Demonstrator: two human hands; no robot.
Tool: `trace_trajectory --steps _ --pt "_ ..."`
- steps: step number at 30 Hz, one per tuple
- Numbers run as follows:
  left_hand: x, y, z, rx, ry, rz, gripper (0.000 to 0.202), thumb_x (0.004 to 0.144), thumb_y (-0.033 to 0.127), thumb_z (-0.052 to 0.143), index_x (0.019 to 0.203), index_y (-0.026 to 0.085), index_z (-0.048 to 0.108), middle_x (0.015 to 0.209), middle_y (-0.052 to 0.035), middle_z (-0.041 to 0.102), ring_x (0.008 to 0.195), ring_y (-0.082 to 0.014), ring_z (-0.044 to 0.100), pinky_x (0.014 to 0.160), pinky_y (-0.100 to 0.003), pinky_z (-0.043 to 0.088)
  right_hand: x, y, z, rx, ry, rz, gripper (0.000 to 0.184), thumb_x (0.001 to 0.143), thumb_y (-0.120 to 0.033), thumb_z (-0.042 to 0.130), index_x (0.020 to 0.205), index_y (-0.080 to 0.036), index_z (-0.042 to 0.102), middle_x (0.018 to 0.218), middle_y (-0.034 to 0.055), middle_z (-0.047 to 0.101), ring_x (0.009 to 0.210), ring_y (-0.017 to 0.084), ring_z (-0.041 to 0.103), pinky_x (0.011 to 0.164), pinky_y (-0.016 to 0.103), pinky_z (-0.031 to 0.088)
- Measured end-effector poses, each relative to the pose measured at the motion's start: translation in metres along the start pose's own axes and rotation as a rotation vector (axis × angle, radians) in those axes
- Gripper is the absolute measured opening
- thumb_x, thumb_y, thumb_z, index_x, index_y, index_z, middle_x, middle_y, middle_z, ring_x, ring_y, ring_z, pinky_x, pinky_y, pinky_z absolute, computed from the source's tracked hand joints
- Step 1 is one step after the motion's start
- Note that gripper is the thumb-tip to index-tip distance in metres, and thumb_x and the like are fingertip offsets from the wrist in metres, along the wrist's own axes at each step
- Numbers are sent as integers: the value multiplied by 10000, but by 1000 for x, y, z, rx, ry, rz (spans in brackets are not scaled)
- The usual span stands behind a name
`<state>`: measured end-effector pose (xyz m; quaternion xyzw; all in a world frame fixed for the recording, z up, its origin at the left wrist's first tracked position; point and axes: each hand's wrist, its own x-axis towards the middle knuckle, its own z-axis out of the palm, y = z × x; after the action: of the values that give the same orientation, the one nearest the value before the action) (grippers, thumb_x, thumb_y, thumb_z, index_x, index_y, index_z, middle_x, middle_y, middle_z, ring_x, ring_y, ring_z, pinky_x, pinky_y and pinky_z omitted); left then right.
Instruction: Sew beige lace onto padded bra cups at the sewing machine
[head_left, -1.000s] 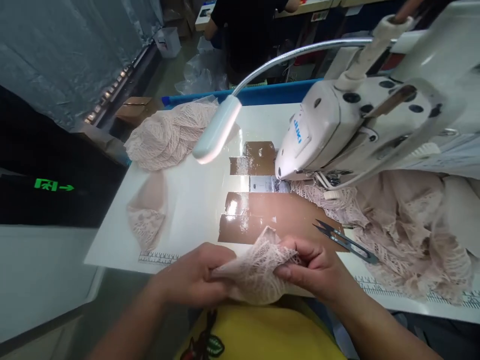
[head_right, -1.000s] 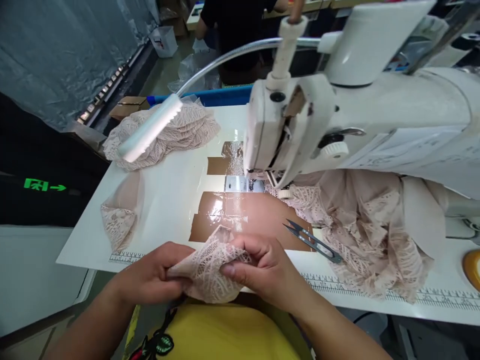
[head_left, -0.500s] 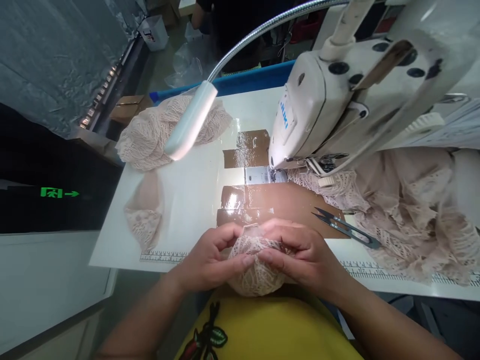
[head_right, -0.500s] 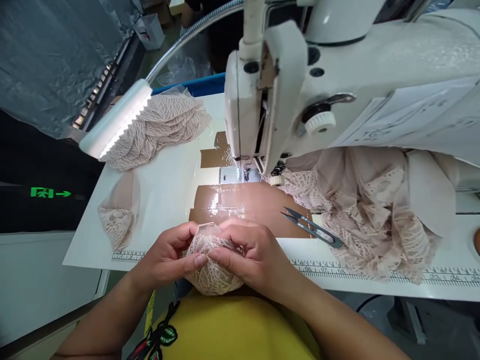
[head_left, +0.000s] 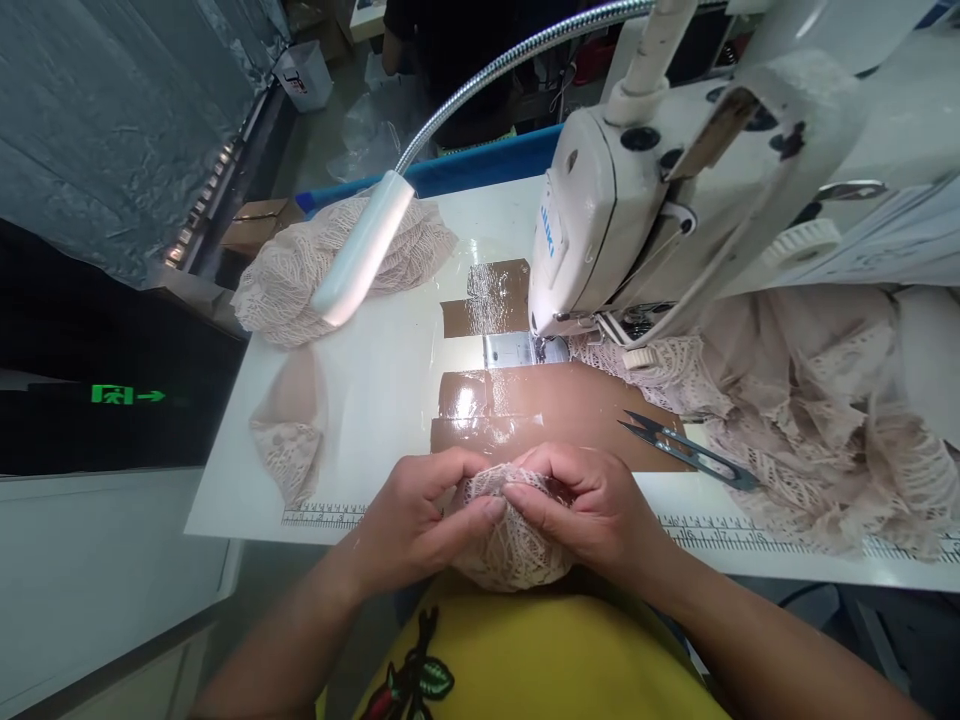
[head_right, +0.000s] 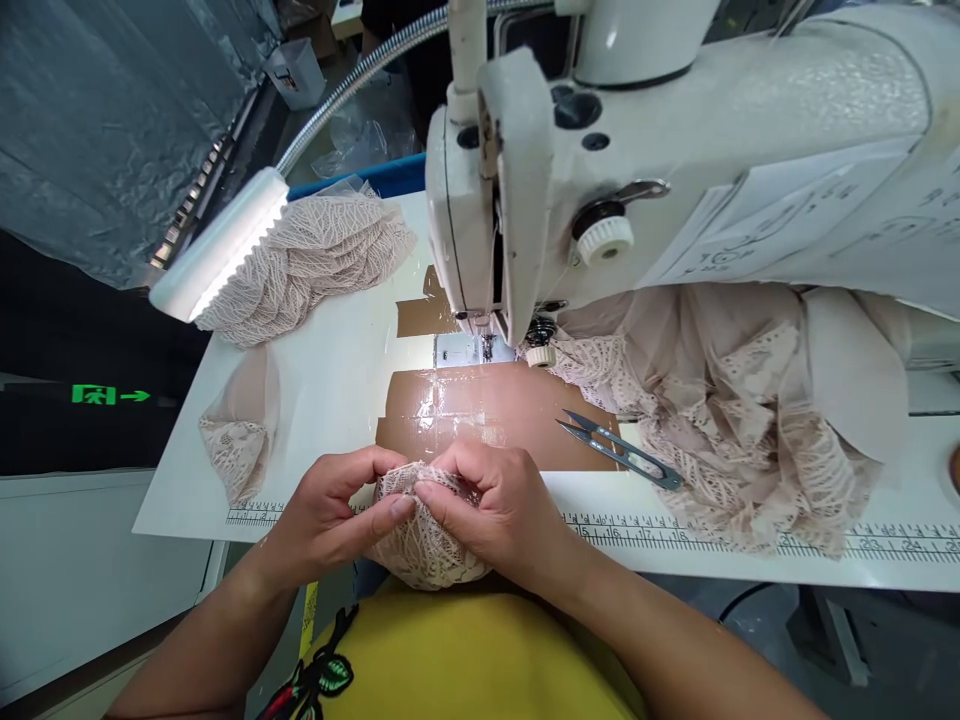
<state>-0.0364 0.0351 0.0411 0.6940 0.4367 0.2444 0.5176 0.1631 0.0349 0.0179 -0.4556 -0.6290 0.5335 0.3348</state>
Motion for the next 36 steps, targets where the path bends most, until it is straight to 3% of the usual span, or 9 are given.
trace_trajectory --steps 5,10,15,20,23,27,31,34,36 --pt "1 -3 4 -71 13 -23 205 922 297 505 845 138 607 704 -11 565 629 -110 490 590 -217 391 2 0 -6 13 -5 -3 230 835 -346 606 675 -181 588 584 -20 569 529 95 480 482 216 371" --pt "3 -3 7 -111 27 -21 245 925 323 496 802 136 597 670 -6 528 608 -108 459 575 -219 371 6 -6 -18 70 -49 -11 253 791 -371 666 961 -184 654 879 45 674 745 154 586 654 260 471" --pt "9 -2 10 -196 -38 -1 242 925 318 490 795 136 580 701 -15 533 639 -113 469 600 -223 383 8 -15 -18 -19 -112 -24 174 833 -302 587 728 -172 636 620 -9 586 568 106 487 519 223 375" --pt "14 1 6 -427 -119 -24 221 817 326 651 897 161 529 888 -43 560 793 -146 524 703 -246 433 5 -23 -20 -26 -43 19 166 800 -286 593 683 -170 610 589 -17 545 541 98 462 490 221 355" --pt "16 2 5 -403 -84 -36 240 786 326 688 898 148 573 779 -20 543 691 -119 490 626 -225 406 5 -24 -21 -5 -39 24 167 788 -290 603 668 -174 600 574 -21 530 525 94 445 469 216 348" --pt "20 1 11 -408 -10 -3 212 824 322 639 749 126 609 672 -17 541 612 -107 470 572 -226 381 7 -19 -21 119 -85 54 193 793 -327 612 679 -173 586 564 -22 516 517 92 438 459 213 352" --pt "24 -6 19 -578 16 -135 247 794 344 677 702 130 595 627 0 536 581 -96 474 563 -216 387 13 -14 -18 259 -136 148 259 796 -397 626 687 -167 575 558 -31 486 509 87 428 458 212 342" --pt "24 -9 8 -692 99 -264 288 737 375 718 668 133 580 609 8 546 547 -93 484 527 -204 381 17 -10 -24 284 -133 154 259 797 -417 627 756 -161 612 647 -7 557 580 107 497 525 229 405" --pt "21 -7 -11 -657 262 -277 287 701 376 735 651 139 580 608 11 556 546 -100 496 518 -202 383 17 -7 -34 226 -71 114 245 807 -407 617 855 -167 639 776 26 628 684 137 564 610 252 455"
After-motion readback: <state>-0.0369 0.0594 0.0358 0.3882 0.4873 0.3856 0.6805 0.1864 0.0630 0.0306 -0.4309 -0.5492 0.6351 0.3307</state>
